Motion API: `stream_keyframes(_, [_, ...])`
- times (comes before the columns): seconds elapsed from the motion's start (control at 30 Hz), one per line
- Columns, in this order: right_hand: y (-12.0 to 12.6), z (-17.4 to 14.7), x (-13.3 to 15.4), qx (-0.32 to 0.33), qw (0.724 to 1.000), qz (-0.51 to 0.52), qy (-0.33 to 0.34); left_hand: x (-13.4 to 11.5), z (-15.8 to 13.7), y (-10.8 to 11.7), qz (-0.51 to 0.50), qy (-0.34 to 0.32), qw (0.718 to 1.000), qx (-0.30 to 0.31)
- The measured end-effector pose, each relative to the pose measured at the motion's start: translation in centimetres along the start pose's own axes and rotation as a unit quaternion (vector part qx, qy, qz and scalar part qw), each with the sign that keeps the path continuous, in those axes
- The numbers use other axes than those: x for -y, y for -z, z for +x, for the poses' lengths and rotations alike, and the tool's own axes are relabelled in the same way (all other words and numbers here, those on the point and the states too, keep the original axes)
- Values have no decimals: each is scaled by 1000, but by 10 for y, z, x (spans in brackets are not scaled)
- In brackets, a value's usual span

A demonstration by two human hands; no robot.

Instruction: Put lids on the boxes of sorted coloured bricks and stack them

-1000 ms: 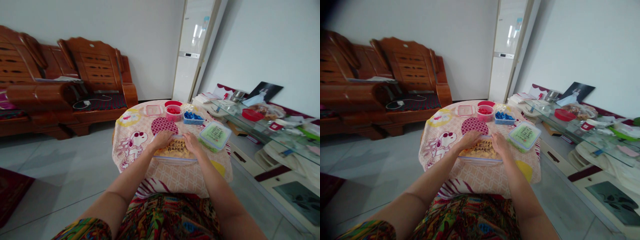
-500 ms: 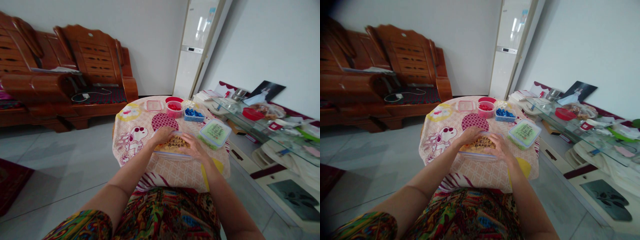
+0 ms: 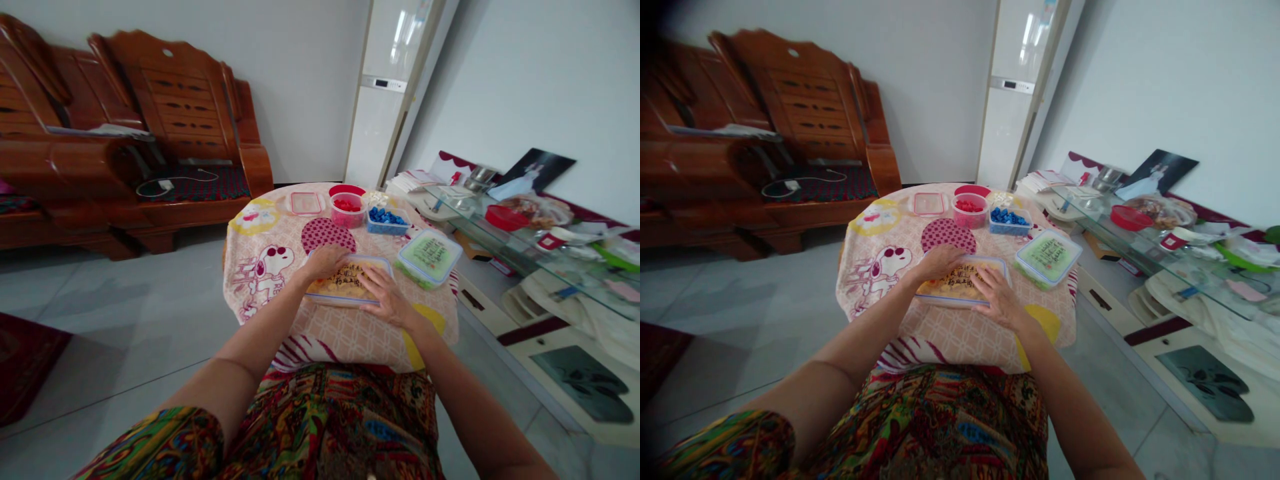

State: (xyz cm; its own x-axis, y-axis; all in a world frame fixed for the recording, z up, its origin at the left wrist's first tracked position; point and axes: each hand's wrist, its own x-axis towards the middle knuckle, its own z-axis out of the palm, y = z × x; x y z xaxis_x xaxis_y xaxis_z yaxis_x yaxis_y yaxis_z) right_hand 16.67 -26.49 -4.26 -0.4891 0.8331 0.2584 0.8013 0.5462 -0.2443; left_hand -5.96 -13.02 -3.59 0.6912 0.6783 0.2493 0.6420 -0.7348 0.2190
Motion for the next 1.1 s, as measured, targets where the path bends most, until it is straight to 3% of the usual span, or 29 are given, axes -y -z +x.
stream_keyframes(0.23, [-6,-1,8,-35,999,-16,-6,-2,-1,2,22,2,1000,10])
stream_keyframes(0.43, [-20,16,39,-88,993,-38,-75,-4,-2,3,34,1,999,15])
stream_keyframes(0.67, [-31,36,68,-99,991,-59,-69,-4,-1,3,60,-6,998,20])
stream_keyframes(0.9, [-36,36,72,-94,988,-101,-68,-5,-1,5,74,-1,997,21])
stream_keyframes(1.1, [-36,36,69,-103,990,-70,-62,-8,-2,7,63,11,998,23])
